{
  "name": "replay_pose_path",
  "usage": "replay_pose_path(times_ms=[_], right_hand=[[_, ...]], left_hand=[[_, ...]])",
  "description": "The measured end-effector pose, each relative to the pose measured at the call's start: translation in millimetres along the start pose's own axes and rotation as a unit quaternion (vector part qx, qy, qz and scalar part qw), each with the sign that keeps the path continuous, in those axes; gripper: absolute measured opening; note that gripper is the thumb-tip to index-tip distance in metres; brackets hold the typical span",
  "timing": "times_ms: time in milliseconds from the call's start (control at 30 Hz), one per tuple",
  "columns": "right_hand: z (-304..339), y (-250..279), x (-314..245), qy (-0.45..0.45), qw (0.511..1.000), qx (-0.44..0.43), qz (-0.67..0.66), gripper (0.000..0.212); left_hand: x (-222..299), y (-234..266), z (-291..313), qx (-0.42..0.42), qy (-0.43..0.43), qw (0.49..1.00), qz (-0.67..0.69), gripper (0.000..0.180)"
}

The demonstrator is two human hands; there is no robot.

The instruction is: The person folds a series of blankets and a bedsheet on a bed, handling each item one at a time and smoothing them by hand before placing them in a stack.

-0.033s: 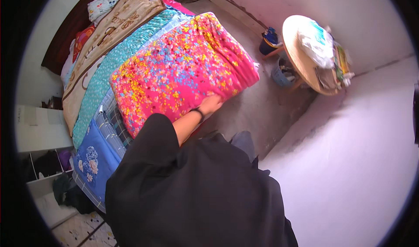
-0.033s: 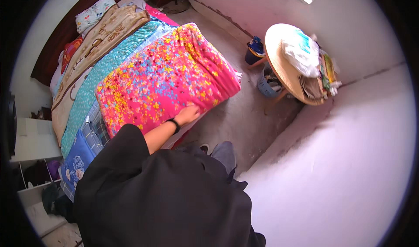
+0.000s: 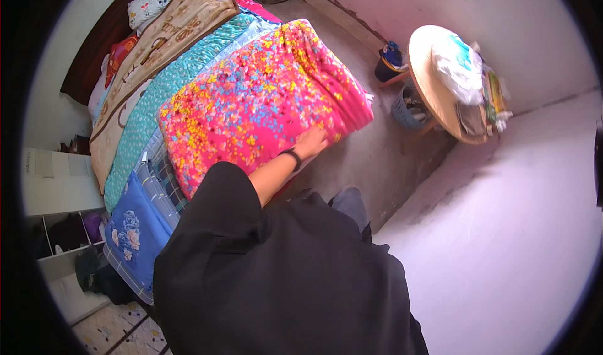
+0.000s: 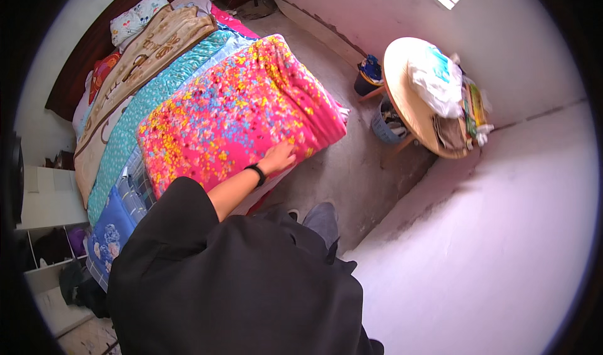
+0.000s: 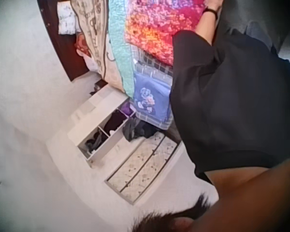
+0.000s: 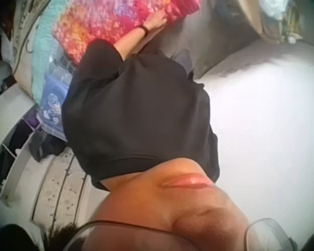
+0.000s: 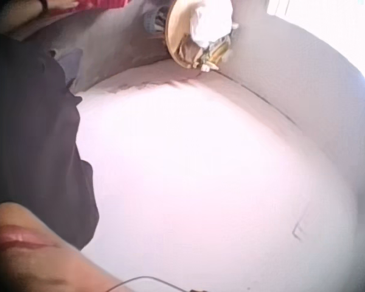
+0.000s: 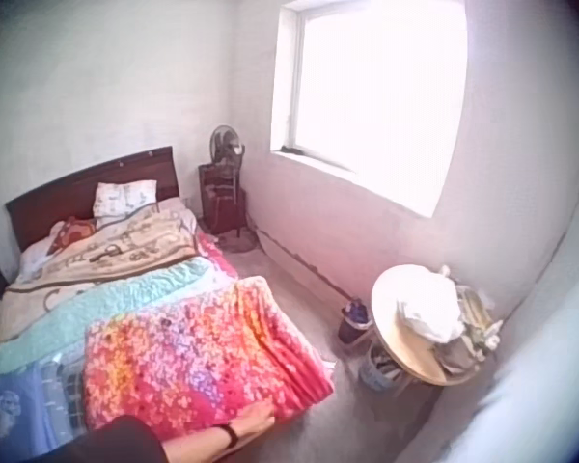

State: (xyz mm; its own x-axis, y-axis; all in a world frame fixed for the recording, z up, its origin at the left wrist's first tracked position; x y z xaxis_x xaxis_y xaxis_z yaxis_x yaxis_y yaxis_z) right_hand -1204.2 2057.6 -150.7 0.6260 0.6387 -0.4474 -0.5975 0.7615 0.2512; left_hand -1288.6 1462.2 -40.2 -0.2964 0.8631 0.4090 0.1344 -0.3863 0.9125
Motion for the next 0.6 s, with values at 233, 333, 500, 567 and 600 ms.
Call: replay_pose_path(times_ms=[233, 333, 500, 567, 600], right_hand=[[-109.8, 85.5, -217.7, 0.045, 0.998, -0.030, -0.043, 0.025], [-155.5, 122.3, -303.2, 0.060, 0.996, -0.046, -0.053, 0.026], [-201.7, 175.7, -444.4, 0.087, 0.991, -0.097, -0.035, 0.026], [-218.2, 188.9, -502.1, 0.106, 0.985, -0.130, -0.040, 0.026], [-226.3, 193.2, -532.5, 0.114, 0.981, -0.151, -0.045, 0.026]], left_hand=[[-3.8, 22.6, -232.4, 0.011, 0.355, 0.931, -0.083, 0.102], [-29.4, 23.7, -254.4, -0.019, 0.404, 0.913, -0.051, 0.120], [-70.0, -26.4, -245.5, -0.101, 0.501, 0.858, 0.056, 0.136], [-72.1, -19.0, -253.4, -0.163, 0.497, 0.851, 0.043, 0.139], [-76.2, -20.0, -260.3, -0.194, 0.490, 0.850, 0.015, 0.139]])
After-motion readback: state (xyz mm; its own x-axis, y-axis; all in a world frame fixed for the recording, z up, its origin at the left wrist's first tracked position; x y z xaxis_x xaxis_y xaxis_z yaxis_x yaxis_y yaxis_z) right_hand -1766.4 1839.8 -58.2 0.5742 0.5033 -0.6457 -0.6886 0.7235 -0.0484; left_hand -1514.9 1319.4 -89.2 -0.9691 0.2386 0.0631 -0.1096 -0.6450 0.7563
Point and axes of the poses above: each hand's wrist, its own z-axis away from the middle knuckle, its own y-axis out of the back of the hand, x = y × z, the point moved 1 cm from there along -z, towards the middle knuckle, and after that the axes turned 11 degrees about -z, right-handed, at the moved point
